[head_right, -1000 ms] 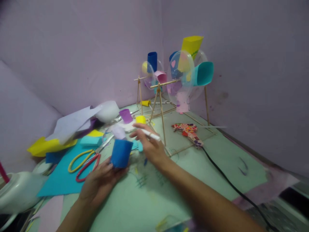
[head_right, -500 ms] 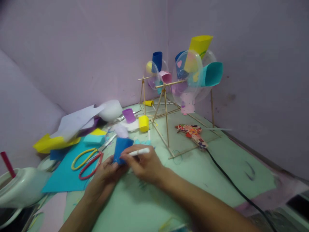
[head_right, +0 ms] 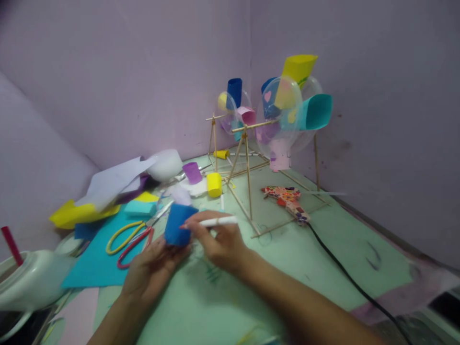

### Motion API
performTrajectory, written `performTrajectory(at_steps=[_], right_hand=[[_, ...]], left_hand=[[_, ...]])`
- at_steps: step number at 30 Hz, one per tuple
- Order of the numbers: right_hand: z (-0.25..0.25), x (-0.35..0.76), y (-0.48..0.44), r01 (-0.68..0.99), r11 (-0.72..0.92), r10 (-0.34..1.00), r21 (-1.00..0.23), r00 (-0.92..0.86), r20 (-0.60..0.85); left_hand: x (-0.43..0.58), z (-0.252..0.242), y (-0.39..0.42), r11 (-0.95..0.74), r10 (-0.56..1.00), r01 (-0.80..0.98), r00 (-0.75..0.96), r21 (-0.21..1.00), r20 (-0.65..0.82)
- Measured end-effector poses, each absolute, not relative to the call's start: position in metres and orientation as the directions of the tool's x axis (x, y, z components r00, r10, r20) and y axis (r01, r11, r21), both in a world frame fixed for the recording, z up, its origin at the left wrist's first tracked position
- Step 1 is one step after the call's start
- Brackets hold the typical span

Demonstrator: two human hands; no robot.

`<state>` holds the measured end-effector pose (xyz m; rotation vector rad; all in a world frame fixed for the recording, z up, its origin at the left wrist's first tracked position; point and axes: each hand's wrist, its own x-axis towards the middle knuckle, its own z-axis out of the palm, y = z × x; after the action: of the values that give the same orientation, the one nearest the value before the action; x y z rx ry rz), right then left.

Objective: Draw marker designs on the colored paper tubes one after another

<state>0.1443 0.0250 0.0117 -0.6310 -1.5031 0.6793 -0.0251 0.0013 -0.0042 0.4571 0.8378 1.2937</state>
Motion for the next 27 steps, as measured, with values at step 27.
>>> performTrajectory(at_steps=[27], right_hand=[[0.012, 0.160, 0.045, -0.046, 0.494, 0.866, -0.868, 0.118, 0.486]], left_hand=[[-0.021, 0.000, 0.000, 0.315, 0.904, -0.699, 0.015, 0.642, -0.427]])
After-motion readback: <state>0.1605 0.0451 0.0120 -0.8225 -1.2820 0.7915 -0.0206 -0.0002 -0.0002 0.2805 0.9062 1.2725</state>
